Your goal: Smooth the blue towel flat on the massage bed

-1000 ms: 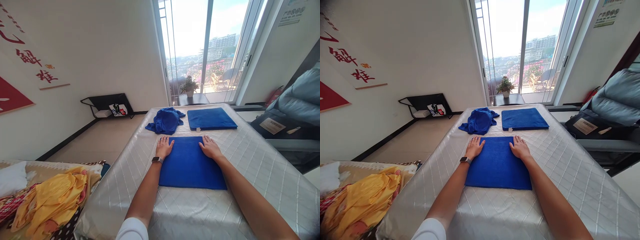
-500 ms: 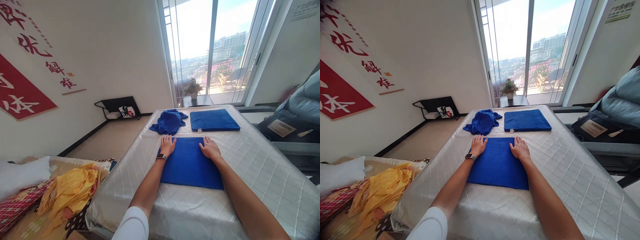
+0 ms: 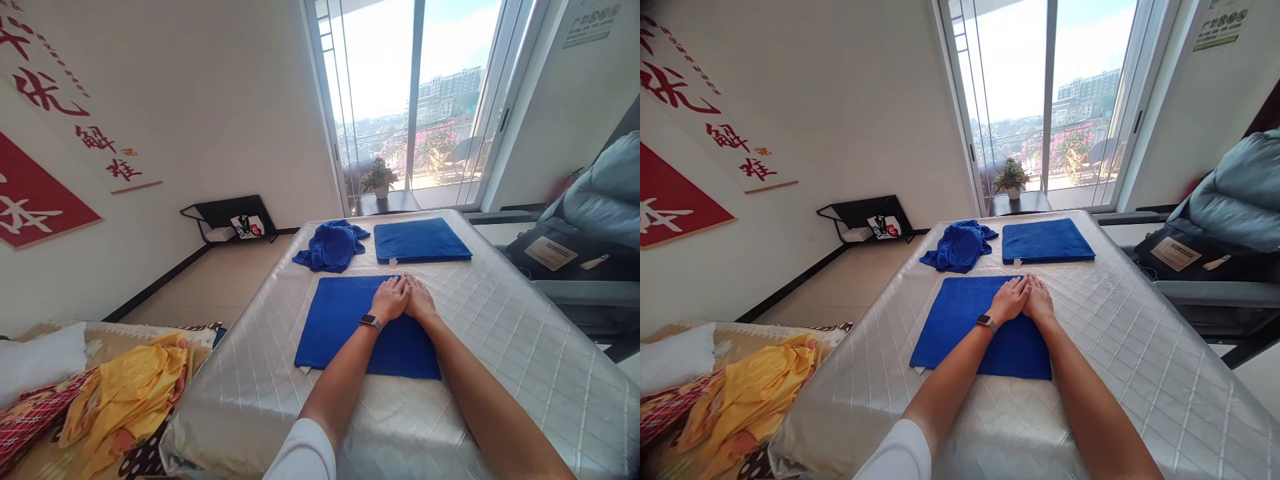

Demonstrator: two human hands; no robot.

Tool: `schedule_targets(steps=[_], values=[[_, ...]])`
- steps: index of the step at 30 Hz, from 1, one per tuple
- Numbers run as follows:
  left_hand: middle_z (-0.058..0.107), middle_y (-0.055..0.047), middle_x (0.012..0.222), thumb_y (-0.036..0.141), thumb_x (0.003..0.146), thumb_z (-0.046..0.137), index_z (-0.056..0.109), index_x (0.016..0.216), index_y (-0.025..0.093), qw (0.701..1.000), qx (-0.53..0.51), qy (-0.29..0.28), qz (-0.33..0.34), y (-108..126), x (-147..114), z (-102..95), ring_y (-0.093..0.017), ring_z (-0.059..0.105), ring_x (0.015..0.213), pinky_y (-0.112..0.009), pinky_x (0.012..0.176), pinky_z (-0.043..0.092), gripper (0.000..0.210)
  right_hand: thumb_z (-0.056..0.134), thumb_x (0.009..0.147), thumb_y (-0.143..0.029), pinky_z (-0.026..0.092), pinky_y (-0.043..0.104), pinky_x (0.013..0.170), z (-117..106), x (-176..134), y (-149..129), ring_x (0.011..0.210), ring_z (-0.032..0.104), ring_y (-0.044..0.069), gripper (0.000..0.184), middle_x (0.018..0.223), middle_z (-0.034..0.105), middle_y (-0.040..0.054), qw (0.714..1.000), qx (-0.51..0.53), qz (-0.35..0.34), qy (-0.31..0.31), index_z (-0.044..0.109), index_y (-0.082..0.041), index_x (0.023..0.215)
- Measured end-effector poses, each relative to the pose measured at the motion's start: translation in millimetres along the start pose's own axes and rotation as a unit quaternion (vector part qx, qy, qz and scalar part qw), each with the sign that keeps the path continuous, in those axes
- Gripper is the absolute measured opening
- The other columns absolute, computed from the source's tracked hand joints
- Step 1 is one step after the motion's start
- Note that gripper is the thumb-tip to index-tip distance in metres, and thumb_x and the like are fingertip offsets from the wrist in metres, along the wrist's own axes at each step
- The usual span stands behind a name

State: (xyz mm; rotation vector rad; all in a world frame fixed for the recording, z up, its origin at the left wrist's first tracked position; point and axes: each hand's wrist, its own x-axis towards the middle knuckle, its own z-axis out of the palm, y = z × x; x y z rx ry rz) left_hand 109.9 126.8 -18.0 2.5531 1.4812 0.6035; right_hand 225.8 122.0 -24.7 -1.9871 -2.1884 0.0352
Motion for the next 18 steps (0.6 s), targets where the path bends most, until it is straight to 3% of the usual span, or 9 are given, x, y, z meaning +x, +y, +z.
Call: schedule_targets(steps=[5, 11, 14, 18], values=[[0.035, -0.010, 0.159, 0.059, 0.102, 0.013, 0.038, 0.152, 0.018, 0.993, 0.076, -0.052, -0.071, -70.6, -28.1, -36.5, -0.024, 0.025, 0.150, -0.045, 0.123, 0.019, 0.070, 0.019, 0.100, -0.046, 0.015, 0.038, 0.122, -9.8, 2.0, -9.5, 0.150, 0.021, 0.023, 0.071, 0.163, 0.025, 0.0134, 0.999, 0.022, 0.034, -0.017, 0.028, -0.003, 0.156], [0.028, -0.011, 0.162, 0.063, 0.100, 0.011, 0.031, 0.155, 0.016, 0.974, 0.116, -0.046, -0.189, -150.3, -62.7, -72.2, -0.024, 0.022, 0.151, -0.044, 0.123, 0.016, 0.075, 0.018, 0.100, -0.048, 0.012, 0.037, 0.122, -7.1, 3.8, -7.8, 0.151, 0.018, 0.021, 0.072, 0.164, 0.023, 0.0122, 0.999, 0.020, 0.039, -0.026, 0.025, -0.005, 0.157], [0.025, -0.011, 0.163, 0.066, 0.099, 0.011, 0.029, 0.156, 0.014, 0.970, 0.116, -0.050, -0.208, -162.6, -68.7, -76.0, -0.025, 0.019, 0.151, -0.045, 0.123, 0.016, 0.079, 0.018, 0.100, -0.048, 0.012, 0.037, 0.122, -3.3, 6.1, -5.9, 0.151, 0.018, 0.021, 0.073, 0.164, 0.023, 0.0125, 0.999, 0.012, 0.037, -0.029, 0.025, -0.004, 0.156], [0.025, -0.012, 0.163, 0.067, 0.098, 0.012, 0.029, 0.156, 0.014, 0.971, 0.117, -0.051, -0.202, -159.6, -67.4, -74.8, -0.026, 0.019, 0.151, -0.045, 0.123, 0.015, 0.081, 0.017, 0.100, -0.048, 0.013, 0.037, 0.122, -3.2, 7.7, -5.8, 0.151, 0.018, 0.021, 0.072, 0.164, 0.022, 0.0126, 0.999, 0.007, 0.040, -0.033, 0.025, -0.003, 0.156]])
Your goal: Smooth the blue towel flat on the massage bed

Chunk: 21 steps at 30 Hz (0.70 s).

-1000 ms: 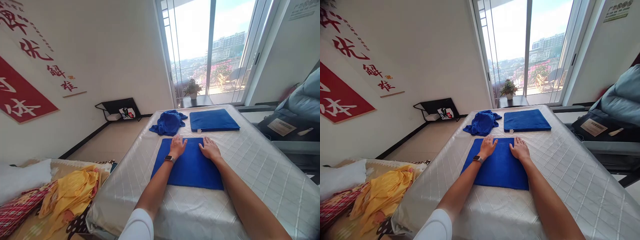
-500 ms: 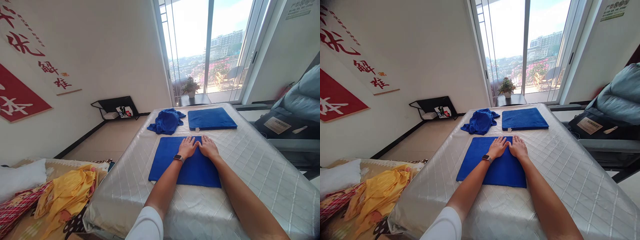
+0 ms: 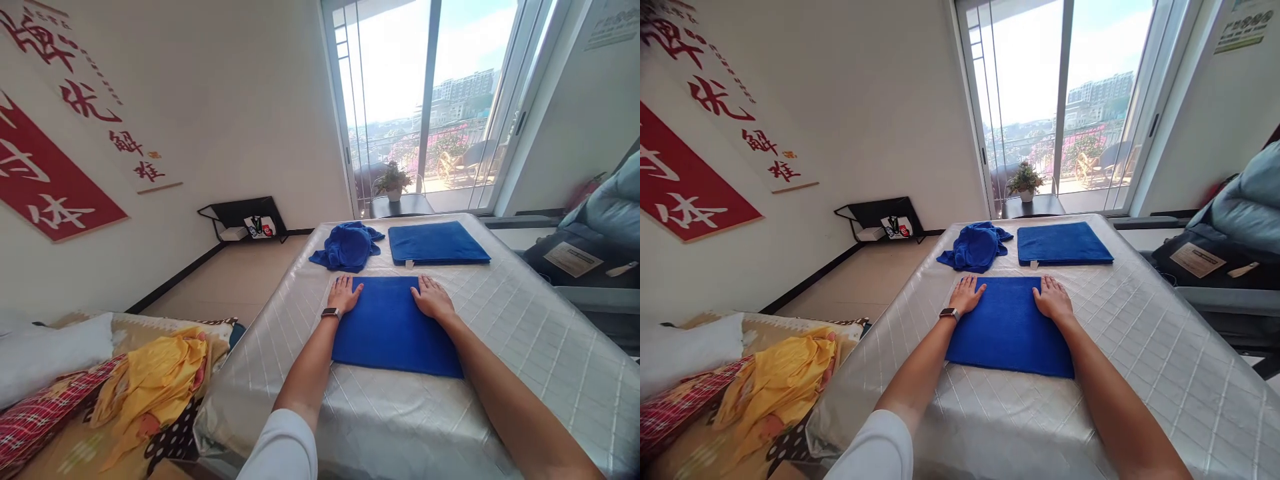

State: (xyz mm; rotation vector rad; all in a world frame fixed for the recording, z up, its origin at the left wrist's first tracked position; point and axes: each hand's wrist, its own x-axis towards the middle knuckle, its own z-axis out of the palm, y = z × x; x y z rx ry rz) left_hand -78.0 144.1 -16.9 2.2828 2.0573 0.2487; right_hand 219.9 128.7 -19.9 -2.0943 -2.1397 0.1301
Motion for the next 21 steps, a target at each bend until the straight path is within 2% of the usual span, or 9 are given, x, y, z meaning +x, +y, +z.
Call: schedule_targets(steps=[3, 9, 16, 21], values=[[0.024, -0.012, 0.164, 0.066, 0.098, 0.013, 0.029, 0.156, 0.012, 1.000, -0.003, -0.001, -0.002, 3.0, -1.2, -1.9, -0.025, 0.018, 0.151, -0.044, 0.123, 0.014, 0.080, 0.019, 0.100, -0.046, 0.014, 0.038, 0.122, -5.5, -3.4, -4.4, 0.151, 0.019, 0.022, 0.071, 0.164, 0.023, 0.0134, 1.000, -0.010, 0.003, 0.005, 0.026, -0.003, 0.156], [0.024, -0.013, 0.163, 0.065, 0.098, 0.012, 0.029, 0.155, 0.011, 1.000, -0.008, -0.005, -0.006, 4.4, -3.8, -6.1, -0.025, 0.018, 0.151, -0.043, 0.123, 0.014, 0.081, 0.022, 0.101, -0.038, 0.009, 0.040, 0.123, -18.8, -27.4, -18.2, 0.152, 0.015, 0.023, 0.066, 0.164, 0.022, 0.0156, 0.997, -0.044, 0.005, 0.055, 0.026, -0.001, 0.155], [0.026, -0.012, 0.163, 0.063, 0.099, 0.016, 0.032, 0.154, 0.014, 1.000, -0.007, 0.007, -0.004, 4.6, -3.1, -4.9, -0.024, 0.020, 0.151, -0.044, 0.122, 0.015, 0.076, 0.019, 0.101, -0.050, 0.011, 0.040, 0.123, -9.7, -57.5, -13.0, 0.152, 0.014, 0.023, 0.073, 0.164, 0.020, 0.0143, 1.000, -0.023, 0.003, -0.009, 0.023, -0.003, 0.157], [0.035, -0.013, 0.159, 0.059, 0.101, 0.017, 0.037, 0.152, 0.014, 0.999, 0.002, 0.047, -0.016, 8.2, -7.1, -6.0, -0.025, 0.026, 0.149, -0.045, 0.121, 0.018, 0.071, 0.020, 0.101, -0.050, 0.011, 0.039, 0.123, -7.2, -60.7, -11.2, 0.152, 0.014, 0.023, 0.073, 0.165, 0.019, 0.0143, 1.000, -0.012, 0.006, -0.012, 0.022, -0.003, 0.157]])
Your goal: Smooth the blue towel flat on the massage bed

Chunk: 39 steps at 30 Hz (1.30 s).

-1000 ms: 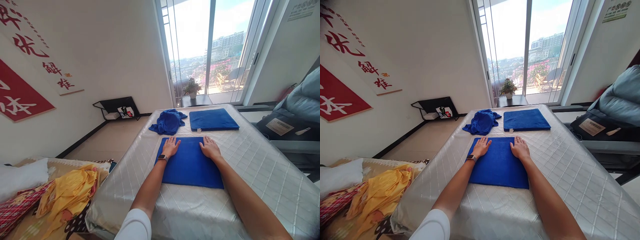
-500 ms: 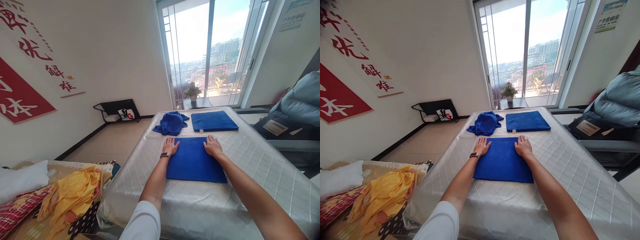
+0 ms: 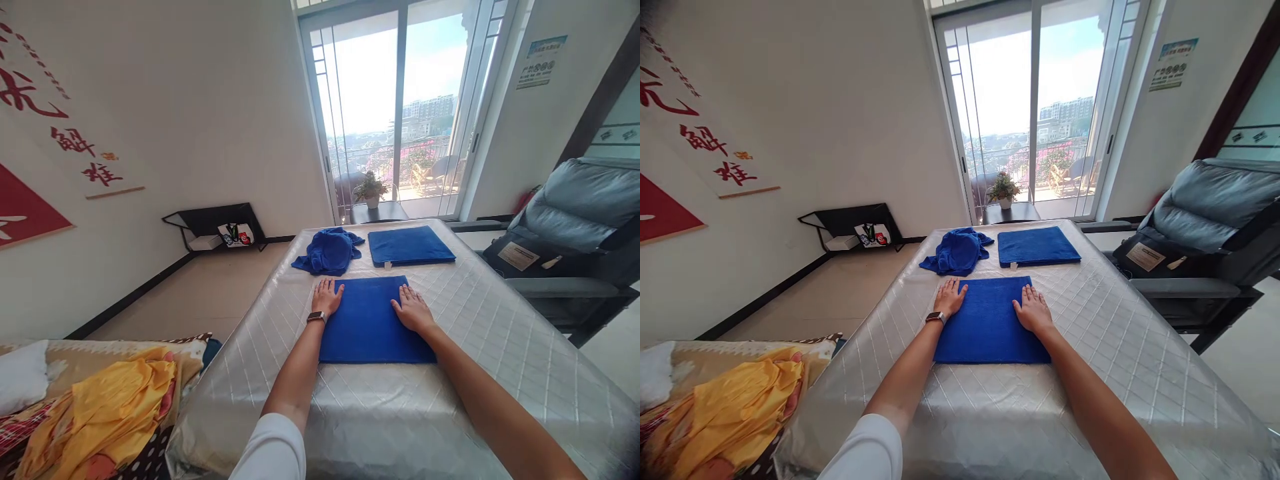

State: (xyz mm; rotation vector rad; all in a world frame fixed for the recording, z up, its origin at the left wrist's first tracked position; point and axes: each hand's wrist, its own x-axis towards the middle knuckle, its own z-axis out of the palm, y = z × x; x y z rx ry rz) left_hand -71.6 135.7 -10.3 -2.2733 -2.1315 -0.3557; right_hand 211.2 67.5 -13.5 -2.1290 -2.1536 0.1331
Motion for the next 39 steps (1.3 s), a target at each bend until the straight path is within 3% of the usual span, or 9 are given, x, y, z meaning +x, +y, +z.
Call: schedule_targets(steps=[5, 8, 12, 16, 20, 24, 28, 34, 39], values=[[0.041, -0.013, 0.156, 0.044, 0.103, 0.022, 0.046, 0.146, 0.011, 0.995, 0.012, 0.095, 0.041, 3.5, -8.7, -10.7, -0.023, 0.030, 0.147, -0.039, 0.123, 0.018, 0.060, 0.019, 0.101, -0.051, 0.010, 0.038, 0.123, -2.1, -1.0, -1.6, 0.152, 0.013, 0.023, 0.074, 0.165, 0.019, 0.0142, 1.000, 0.011, 0.002, 0.005, 0.023, -0.003, 0.157], [0.048, -0.008, 0.152, 0.039, 0.104, 0.024, 0.052, 0.143, 0.017, 0.988, -0.002, 0.088, 0.130, 19.1, -14.0, -17.4, -0.020, 0.033, 0.146, -0.037, 0.123, 0.021, 0.053, 0.017, 0.101, -0.051, 0.010, 0.039, 0.123, -2.0, -1.0, -2.0, 0.152, 0.014, 0.023, 0.074, 0.164, 0.020, 0.0140, 1.000, 0.020, 0.005, 0.005, 0.023, -0.002, 0.157], [0.050, -0.009, 0.150, 0.043, 0.106, 0.021, 0.055, 0.139, 0.017, 0.974, -0.041, 0.068, 0.212, 79.4, -20.5, -11.1, -0.020, 0.036, 0.144, -0.036, 0.120, 0.027, 0.054, 0.017, 0.100, -0.051, 0.011, 0.040, 0.123, -2.1, -0.6, -2.2, 0.152, 0.014, 0.023, 0.074, 0.165, 0.019, 0.0139, 1.000, 0.019, 0.006, 0.004, 0.023, -0.004, 0.157], [0.041, -0.013, 0.156, 0.047, 0.106, 0.022, 0.044, 0.148, 0.015, 0.962, -0.053, 0.028, 0.267, 155.2, -23.7, 11.8, -0.021, 0.031, 0.147, -0.040, 0.120, 0.028, 0.057, 0.025, 0.099, -0.042, 0.011, 0.041, 0.123, -2.0, -2.3, 1.0, 0.152, 0.012, 0.023, 0.069, 0.165, 0.019, 0.0124, 1.000, 0.010, -0.009, -0.004, 0.021, -0.008, 0.159], [0.037, -0.011, 0.158, 0.047, 0.106, 0.018, 0.038, 0.151, 0.020, 0.956, -0.054, -0.026, 0.287, 181.6, -21.9, 28.1, -0.023, 0.027, 0.149, -0.045, 0.120, 0.026, 0.057, 0.033, 0.096, -0.032, 0.012, 0.039, 0.123, -2.3, -4.2, 3.8, 0.152, 0.012, 0.023, 0.068, 0.165, 0.018, 0.0111, 0.999, -0.011, -0.030, -0.008, 0.021, -0.010, 0.159], [0.033, -0.010, 0.160, 0.055, 0.104, 0.014, 0.035, 0.153, 0.021, 0.970, -0.058, -0.048, 0.233, 148.3, -22.0, 27.2, -0.024, 0.024, 0.150, -0.046, 0.122, 0.020, 0.064, 0.024, 0.099, -0.038, 0.013, 0.040, 0.123, -2.6, -2.3, 1.5, 0.152, 0.015, 0.023, 0.066, 0.165, 0.020, 0.0124, 1.000, -0.004, -0.014, 0.001, 0.024, -0.007, 0.157], [0.028, -0.010, 0.162, 0.062, 0.101, 0.012, 0.032, 0.155, 0.018, 0.983, -0.046, -0.062, 0.164, 86.6, -25.8, 14.1, -0.023, 0.020, 0.151, -0.045, 0.123, 0.016, 0.073, 0.019, 0.100, -0.050, 0.012, 0.040, 0.123, -2.2, 0.0, -0.7, 0.152, 0.015, 0.024, 0.073, 0.165, 0.020, 0.0134, 1.000, 0.011, 0.002, -0.002, 0.023, -0.004, 0.157], [0.024, -0.013, 0.163, 0.065, 0.100, 0.009, 0.029, 0.156, 0.012, 0.998, -0.008, -0.049, 0.044, -2.4, -43.3, -2.9, -0.025, 0.019, 0.151, -0.045, 0.123, 0.015, 0.080, 0.019, 0.101, -0.049, 0.011, 0.039, 0.123, -2.8, -0.9, -0.7, 0.152, 0.016, 0.024, 0.073, 0.164, 0.021, 0.0135, 1.000, 0.003, 0.000, 0.004, 0.024, -0.002, 0.157], [0.023, -0.016, 0.163, 0.068, 0.098, 0.006, 0.028, 0.156, 0.008, 0.999, -0.010, -0.044, 0.011, -24.3, -53.4, -4.7, -0.027, 0.020, 0.151, -0.044, 0.123, 0.017, 0.086, 0.019, 0.100, -0.051, 0.012, 0.039, 0.123, -0.8, 0.9, 1.4, 0.152, 0.016, 0.024, 0.074, 0.165, 0.020, 0.0128, 1.000, 0.002, -0.001, 0.005, 0.024, -0.003, 0.157]])
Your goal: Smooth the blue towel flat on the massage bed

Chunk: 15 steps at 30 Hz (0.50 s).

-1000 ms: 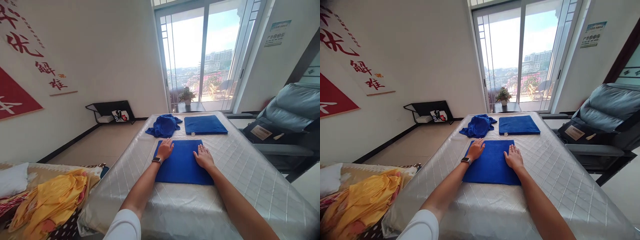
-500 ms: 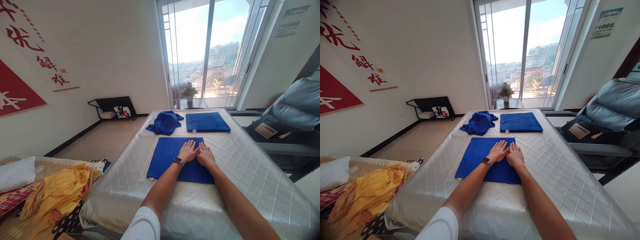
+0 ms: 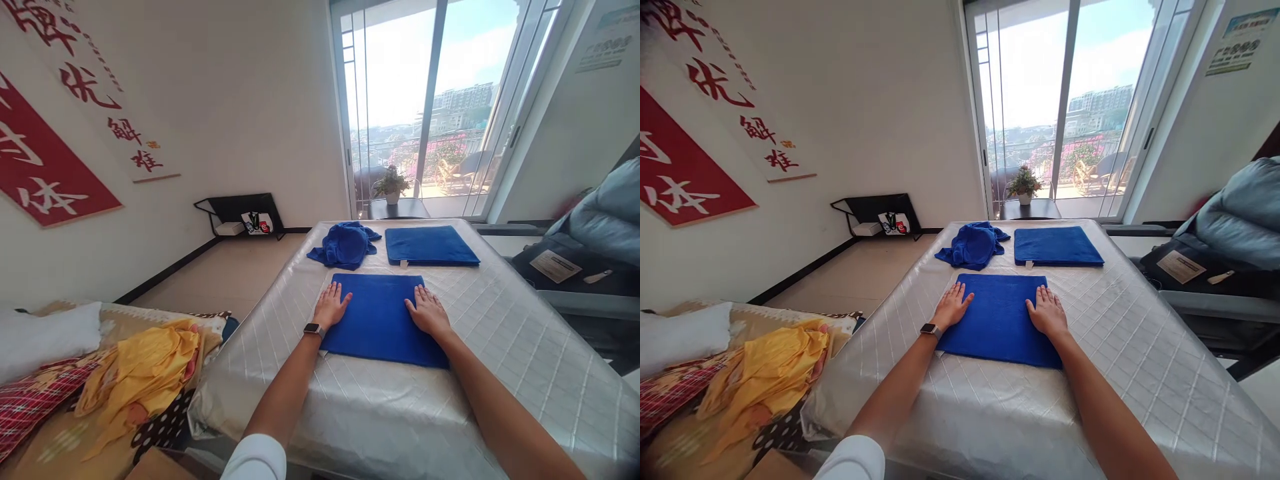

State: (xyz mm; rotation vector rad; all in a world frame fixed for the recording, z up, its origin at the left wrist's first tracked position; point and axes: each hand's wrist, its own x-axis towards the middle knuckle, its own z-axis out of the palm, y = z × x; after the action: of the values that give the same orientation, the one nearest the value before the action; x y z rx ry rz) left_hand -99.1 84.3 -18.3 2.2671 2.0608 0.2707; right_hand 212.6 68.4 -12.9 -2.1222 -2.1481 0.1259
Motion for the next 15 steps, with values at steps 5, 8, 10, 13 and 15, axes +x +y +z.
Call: schedule_targets(steps=[5, 8, 10, 13, 15], values=[[0.023, -0.014, 0.163, 0.069, 0.097, 0.007, 0.028, 0.156, 0.011, 1.000, -0.008, 0.003, -0.002, 1.6, 1.0, 0.9, -0.027, 0.020, 0.151, -0.044, 0.122, 0.017, 0.085, 0.019, 0.100, -0.052, 0.012, 0.040, 0.123, 3.2, 2.0, 1.3, 0.152, 0.016, 0.023, 0.074, 0.164, 0.021, 0.0128, 1.000, -0.003, -0.002, 0.003, 0.024, -0.004, 0.157], [0.024, -0.015, 0.163, 0.068, 0.098, 0.008, 0.029, 0.155, 0.010, 1.000, -0.010, 0.006, 0.002, 0.9, 1.0, 0.9, -0.028, 0.020, 0.151, -0.044, 0.122, 0.018, 0.084, 0.021, 0.101, -0.051, 0.013, 0.040, 0.123, 2.1, 0.9, -1.1, 0.151, 0.017, 0.024, 0.073, 0.164, 0.023, 0.0131, 1.000, -0.014, 0.001, 0.011, 0.025, -0.004, 0.156], [0.025, -0.016, 0.162, 0.067, 0.099, 0.008, 0.030, 0.155, 0.009, 1.000, -0.008, 0.009, 0.004, 0.4, 0.5, 0.7, -0.028, 0.021, 0.151, -0.044, 0.122, 0.018, 0.083, 0.022, 0.101, -0.047, 0.014, 0.041, 0.123, -0.8, -2.1, -3.8, 0.151, 0.017, 0.025, 0.071, 0.163, 0.024, 0.0135, 0.999, -0.030, 0.007, 0.029, 0.027, -0.003, 0.156], [0.026, -0.016, 0.162, 0.065, 0.100, 0.009, 0.031, 0.155, 0.009, 1.000, -0.003, 0.015, 0.007, 0.3, 0.0, 0.4, -0.027, 0.022, 0.150, -0.044, 0.122, 0.018, 0.081, 0.023, 0.101, -0.040, 0.010, 0.043, 0.123, -5.7, -11.9, -7.1, 0.152, 0.015, 0.025, 0.066, 0.163, 0.024, 0.0136, 0.997, -0.059, -0.004, 0.056, 0.029, -0.003, 0.155], [0.026, -0.016, 0.162, 0.064, 0.100, 0.009, 0.031, 0.154, 0.008, 1.000, -0.004, 0.017, 0.007, 0.8, -0.1, 0.2, -0.027, 0.022, 0.150, -0.044, 0.122, 0.018, 0.081, 0.022, 0.101, -0.041, 0.011, 0.044, 0.123, -6.6, -22.0, -7.2, 0.152, 0.016, 0.025, 0.066, 0.164, 0.024, 0.0132, 0.997, -0.057, -0.016, 0.046, 0.029, -0.004, 0.156]])
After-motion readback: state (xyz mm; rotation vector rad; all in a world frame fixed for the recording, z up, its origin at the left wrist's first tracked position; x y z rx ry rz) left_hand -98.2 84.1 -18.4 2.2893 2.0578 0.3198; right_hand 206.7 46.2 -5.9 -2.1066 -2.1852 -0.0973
